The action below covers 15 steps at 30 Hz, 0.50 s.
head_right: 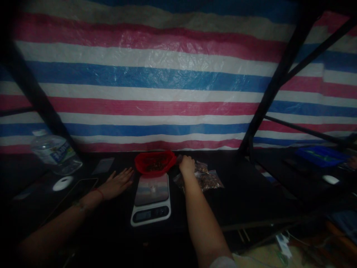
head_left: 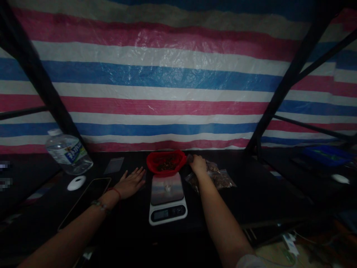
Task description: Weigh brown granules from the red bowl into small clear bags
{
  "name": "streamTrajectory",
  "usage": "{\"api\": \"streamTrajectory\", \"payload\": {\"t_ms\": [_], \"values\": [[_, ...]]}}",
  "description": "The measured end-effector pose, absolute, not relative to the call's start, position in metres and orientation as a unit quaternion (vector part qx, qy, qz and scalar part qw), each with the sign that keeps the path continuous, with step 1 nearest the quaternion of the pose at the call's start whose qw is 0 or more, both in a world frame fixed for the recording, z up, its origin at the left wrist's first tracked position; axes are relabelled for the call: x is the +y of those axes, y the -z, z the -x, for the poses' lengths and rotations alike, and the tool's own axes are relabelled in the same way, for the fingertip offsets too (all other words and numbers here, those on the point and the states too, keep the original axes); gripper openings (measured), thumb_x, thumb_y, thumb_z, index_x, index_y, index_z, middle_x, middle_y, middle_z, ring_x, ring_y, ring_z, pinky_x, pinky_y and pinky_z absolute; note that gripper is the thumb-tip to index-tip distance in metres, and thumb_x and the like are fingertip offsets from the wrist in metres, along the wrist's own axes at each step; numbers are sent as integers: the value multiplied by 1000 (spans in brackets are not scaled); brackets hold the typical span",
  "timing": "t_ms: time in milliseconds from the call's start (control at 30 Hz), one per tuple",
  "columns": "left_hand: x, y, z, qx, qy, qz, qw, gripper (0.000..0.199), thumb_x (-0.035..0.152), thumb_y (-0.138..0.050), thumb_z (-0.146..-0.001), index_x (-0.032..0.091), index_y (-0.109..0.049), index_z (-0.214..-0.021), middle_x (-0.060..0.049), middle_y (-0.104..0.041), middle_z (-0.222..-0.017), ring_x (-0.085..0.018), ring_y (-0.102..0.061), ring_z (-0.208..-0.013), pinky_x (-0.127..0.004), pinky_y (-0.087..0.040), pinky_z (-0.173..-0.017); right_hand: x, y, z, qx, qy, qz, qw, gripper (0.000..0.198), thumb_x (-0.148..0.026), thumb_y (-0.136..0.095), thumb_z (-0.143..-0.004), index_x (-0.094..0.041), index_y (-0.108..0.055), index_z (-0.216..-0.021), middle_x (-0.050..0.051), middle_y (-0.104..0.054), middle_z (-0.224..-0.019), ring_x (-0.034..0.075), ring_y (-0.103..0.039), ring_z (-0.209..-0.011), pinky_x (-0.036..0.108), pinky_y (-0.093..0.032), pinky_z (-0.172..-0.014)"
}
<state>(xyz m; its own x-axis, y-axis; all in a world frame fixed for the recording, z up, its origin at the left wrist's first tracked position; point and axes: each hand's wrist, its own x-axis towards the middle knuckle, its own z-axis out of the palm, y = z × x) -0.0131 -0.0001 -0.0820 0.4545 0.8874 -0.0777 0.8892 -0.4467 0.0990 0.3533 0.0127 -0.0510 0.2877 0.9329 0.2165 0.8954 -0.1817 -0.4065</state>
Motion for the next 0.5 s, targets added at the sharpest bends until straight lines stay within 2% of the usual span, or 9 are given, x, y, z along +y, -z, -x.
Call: {"api": "streamTrajectory", "payload": {"t_ms": [133,200,267,300,367,433,500], "values": [[-1,73,14,530,16,-844,83,63,52,-21,-92,24,-19,-148,-7,-16,-155,-31,-10,-143,-64,-6,-109,17,43,-350,-604,-18,693,392,46,-22,-61,-76,-12,-58,-121,18,-62,-114,27,-57,-107,38,-42,-94],[-3,59,13,543,-38,-836,67,61,50,-21,-93,24,-21,-148,-6,-16,-156,-32,-10,-143,-63,-8,-109,18,39,-344,-625,-31,620,473,46,-21,-62,-76,-14,-58,-121,14,-63,-115,24,-57,-107,37,-42,-95],[-4,40,9,543,-149,-826,19,60,47,-27,-92,22,-28,-146,-8,-19,-155,-32,-13,-143,-60,-12,-110,16,37,-336,-635,-49,560,529,44,-23,-62,-75,-16,-60,-118,11,-64,-113,23,-57,-105,37,-43,-95],[-5,29,4,526,-215,-823,-3,58,46,-31,-91,21,-35,-143,-9,-26,-153,-32,-19,-141,-57,-16,-111,14,35,-332,-637,-57,538,549,42,-24,-63,-76,-17,-60,-117,10,-64,-112,22,-58,-104,37,-44,-95],[-6,10,-12,492,-340,-801,-3,52,43,-40,-88,17,-48,-133,-13,-48,-139,-29,-40,-130,-49,-29,-108,10,32,-325,-634,-64,507,580,41,-25,-63,-76,-17,-61,-116,10,-65,-111,22,-58,-103,36,-44,-94],[-6,-5,-37,466,-423,-774,71,44,41,-44,-86,16,-56,-121,-13,-61,-121,-26,-55,-112,-43,-41,-99,5,28,-321,-623,-62,490,607,40,-26,-64,-76,-18,-62,-115,9,-64,-111,22,-58,-104,37,-44,-94],[-3,-13,-65,421,-471,-752,187,46,43,-49,-83,14,-56,-118,-12,-64,-113,-23,-61,-99,-38,-48,-89,1,24,-319,-614,-62,482,622,41,-27,-65,-75,-20,-62,-116,9,-64,-112,22,-58,-104,37,-44,-95]]}}
